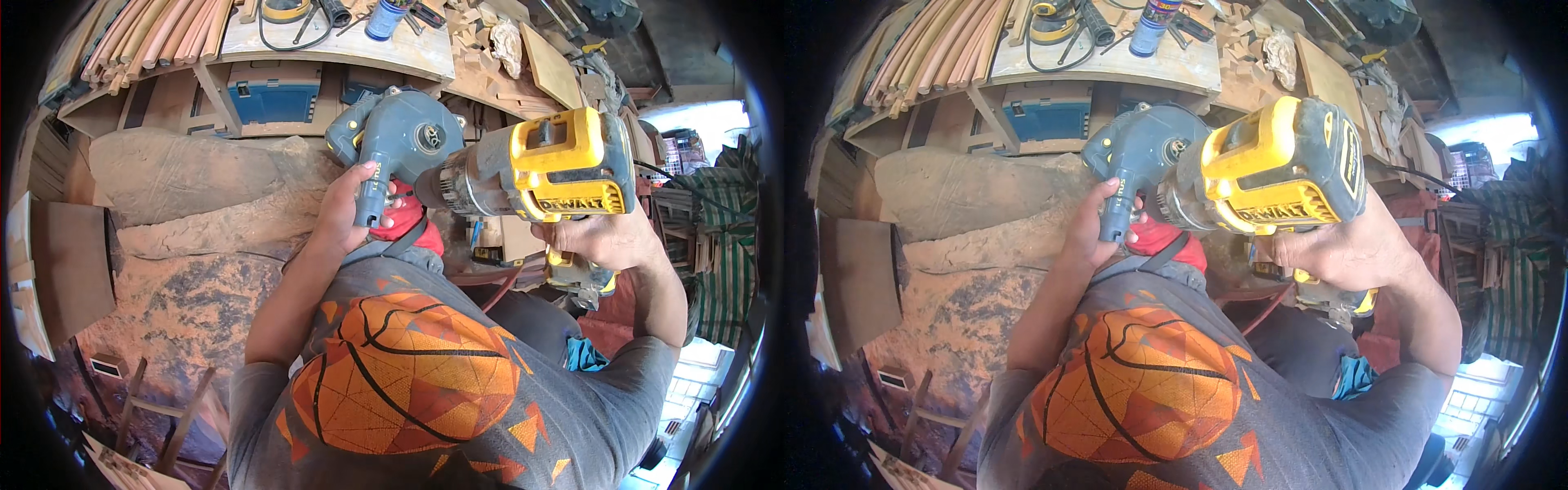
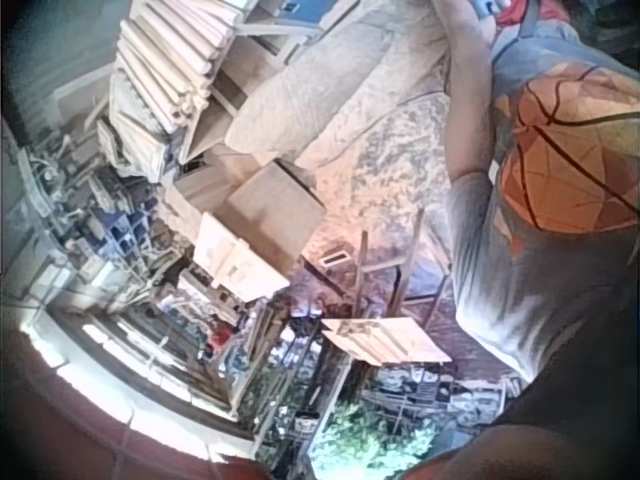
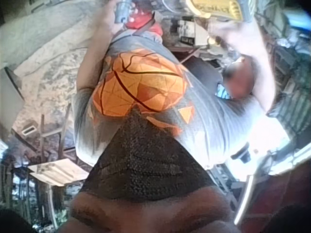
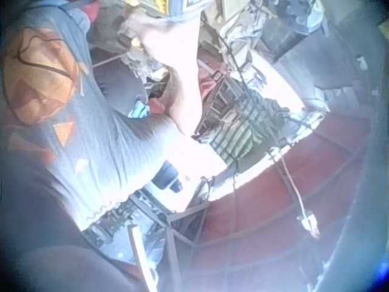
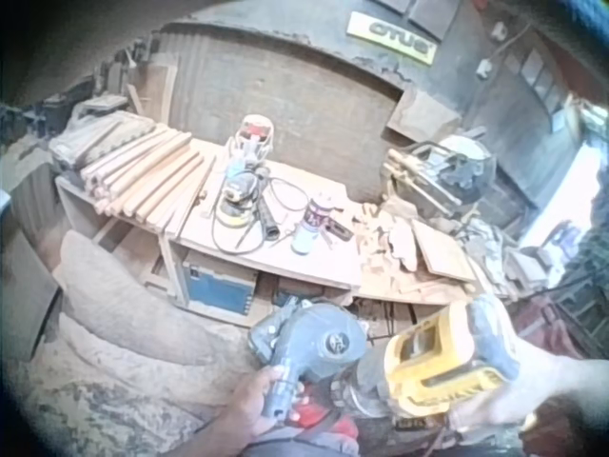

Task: Repairing and reassembling a handheld power blower in a woodworking shop.

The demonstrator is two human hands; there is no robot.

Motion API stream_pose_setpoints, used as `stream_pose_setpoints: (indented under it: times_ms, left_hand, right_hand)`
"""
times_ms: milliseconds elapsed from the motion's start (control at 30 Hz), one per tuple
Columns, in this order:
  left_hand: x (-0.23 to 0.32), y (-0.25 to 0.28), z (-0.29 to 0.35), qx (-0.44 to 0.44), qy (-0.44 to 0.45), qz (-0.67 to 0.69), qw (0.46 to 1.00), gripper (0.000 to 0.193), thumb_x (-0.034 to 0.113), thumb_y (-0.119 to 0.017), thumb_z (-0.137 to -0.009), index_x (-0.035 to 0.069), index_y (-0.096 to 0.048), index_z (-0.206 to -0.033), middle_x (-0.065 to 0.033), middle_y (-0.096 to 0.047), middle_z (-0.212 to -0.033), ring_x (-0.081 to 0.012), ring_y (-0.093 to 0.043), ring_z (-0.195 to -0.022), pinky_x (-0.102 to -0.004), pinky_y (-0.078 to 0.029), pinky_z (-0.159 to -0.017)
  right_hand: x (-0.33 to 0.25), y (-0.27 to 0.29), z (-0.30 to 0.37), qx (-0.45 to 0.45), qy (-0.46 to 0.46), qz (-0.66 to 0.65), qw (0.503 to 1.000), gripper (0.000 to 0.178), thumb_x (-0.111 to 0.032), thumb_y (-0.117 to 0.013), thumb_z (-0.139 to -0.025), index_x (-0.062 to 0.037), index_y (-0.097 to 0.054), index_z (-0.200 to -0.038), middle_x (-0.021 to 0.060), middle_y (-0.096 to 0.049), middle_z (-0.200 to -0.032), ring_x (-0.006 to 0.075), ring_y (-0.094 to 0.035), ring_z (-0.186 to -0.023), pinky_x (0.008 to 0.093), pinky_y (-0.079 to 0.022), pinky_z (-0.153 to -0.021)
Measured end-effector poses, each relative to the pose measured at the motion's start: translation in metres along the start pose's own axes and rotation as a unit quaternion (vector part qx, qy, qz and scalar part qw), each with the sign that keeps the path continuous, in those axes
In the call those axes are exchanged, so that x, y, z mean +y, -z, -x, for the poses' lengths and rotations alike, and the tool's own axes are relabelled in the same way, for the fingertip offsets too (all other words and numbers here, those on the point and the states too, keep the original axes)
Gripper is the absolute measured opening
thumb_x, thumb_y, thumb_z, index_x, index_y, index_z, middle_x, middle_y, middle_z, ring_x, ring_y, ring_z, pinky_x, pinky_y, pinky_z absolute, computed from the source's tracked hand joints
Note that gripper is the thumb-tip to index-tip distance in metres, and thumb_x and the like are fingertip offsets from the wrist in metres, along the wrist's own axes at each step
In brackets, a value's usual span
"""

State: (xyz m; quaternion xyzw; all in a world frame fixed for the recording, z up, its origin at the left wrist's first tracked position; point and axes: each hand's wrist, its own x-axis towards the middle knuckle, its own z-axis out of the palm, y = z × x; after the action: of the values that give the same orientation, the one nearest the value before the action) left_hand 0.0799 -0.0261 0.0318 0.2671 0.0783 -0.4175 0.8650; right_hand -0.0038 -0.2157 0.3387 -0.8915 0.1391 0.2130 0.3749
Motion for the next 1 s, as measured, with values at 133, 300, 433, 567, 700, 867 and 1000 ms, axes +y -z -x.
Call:
stream_pose_setpoints:
  times_ms: [133, 300, 433, 567, 700, 867, 1000]
  left_hand:
    - [0.0, 0.004, 0.0, -0.008, 0.004, -0.009, 1.0, 0.044, 0.039, -0.06, -0.097, 0.004, -0.056, -0.122, -0.0133, -0.067, -0.095, -0.0299, -0.069, -0.085, -0.0362, -0.055, -0.05]
    - [0.0, 0.005, 0.001, -0.025, -0.003, 0.021, 0.999, 0.04, 0.034, -0.061, -0.097, 0.001, -0.055, -0.118, -0.0146, -0.066, -0.096, -0.0309, -0.07, -0.083, -0.0363, -0.057, -0.049]
    - [-0.001, 0.007, -0.001, -0.031, 0.002, -0.001, 1.0, 0.042, 0.037, -0.058, -0.098, 0.003, -0.056, -0.122, -0.0134, -0.067, -0.096, -0.0297, -0.069, -0.085, -0.0364, -0.057, -0.05]
    - [0.001, 0.006, 0.001, -0.031, -0.003, 0.011, 0.999, 0.04, 0.034, -0.06, -0.097, 0.001, -0.055, -0.119, -0.0148, -0.066, -0.096, -0.0305, -0.07, -0.084, -0.0358, -0.057, -0.049]
    - [0.002, 0.007, 0.0, -0.043, -0.003, 0.01, 0.999, 0.041, 0.033, -0.059, -0.097, 0.001, -0.053, -0.122, -0.0148, -0.066, -0.097, -0.0304, -0.07, -0.084, -0.0359, -0.057, -0.049]
    - [0.004, 0.003, 0.004, -0.03, 0.006, -0.006, 1.0, 0.043, 0.038, -0.059, -0.097, 0.003, -0.056, -0.122, -0.0127, -0.067, -0.096, -0.0275, -0.069, -0.086, -0.0354, -0.056, -0.05]
    - [0.004, 0.002, 0.004, -0.025, 0.006, -0.006, 1.0, 0.044, 0.039, -0.059, -0.097, 0.004, -0.056, -0.122, -0.0133, -0.067, -0.096, -0.0271, -0.069, -0.085, -0.0358, -0.055, -0.05]
  right_hand:
    - [-0.004, 0.002, 0.001, -0.015, 0.013, 0.019, 1.0, 0.051, 0.01, -0.073, -0.073, 0.0008, -0.062, -0.122, 0.0061, -0.07, -0.104, 0.0155, -0.064, -0.094, 0.0329, -0.054, -0.086]
    - [-0.006, 0.0, 0.002, -0.015, 0.004, -0.006, 1.0, 0.052, 0.011, -0.072, -0.072, 0.0008, -0.062, -0.122, 0.0064, -0.07, -0.105, 0.0154, -0.063, -0.095, 0.0325, -0.053, -0.086]
    - [-0.012, 0.001, 0.003, -0.002, 0.031, 0.027, 0.999, 0.053, 0.01, -0.073, -0.071, 0.0009, -0.062, -0.122, 0.007, -0.07, -0.106, 0.0161, -0.064, -0.096, 0.0334, -0.053, -0.087]
    - [-0.018, 0.001, 0.005, 0.008, 0.021, 0.045, 0.999, 0.054, 0.008, -0.073, -0.07, 0.0012, -0.062, -0.122, 0.0079, -0.071, -0.108, 0.0162, -0.065, -0.098, 0.0342, -0.053, -0.089]
    - [-0.023, 0.0, 0.007, 0.012, -0.008, 0.022, 1.0, 0.052, 0.007, -0.074, -0.072, 0.0011, -0.062, -0.123, 0.0081, -0.071, -0.11, 0.0164, -0.065, -0.1, 0.0343, -0.053, -0.09]
    - [-0.028, 0.0, 0.008, 0.016, 0.045, 0.071, 0.996, 0.051, 0.002, -0.08, -0.075, 0.0002, -0.062, -0.123, 0.0076, -0.071, -0.112, 0.0173, -0.066, -0.101, 0.0342, -0.053, -0.092]
    - [-0.022, -0.003, 0.018, 0.06, 0.011, -0.01, 0.998, 0.053, -0.003, -0.086, -0.075, -0.001, -0.063, -0.123, 0.0076, -0.072, -0.114, 0.0168, -0.067, -0.104, 0.0342, -0.054, -0.093]
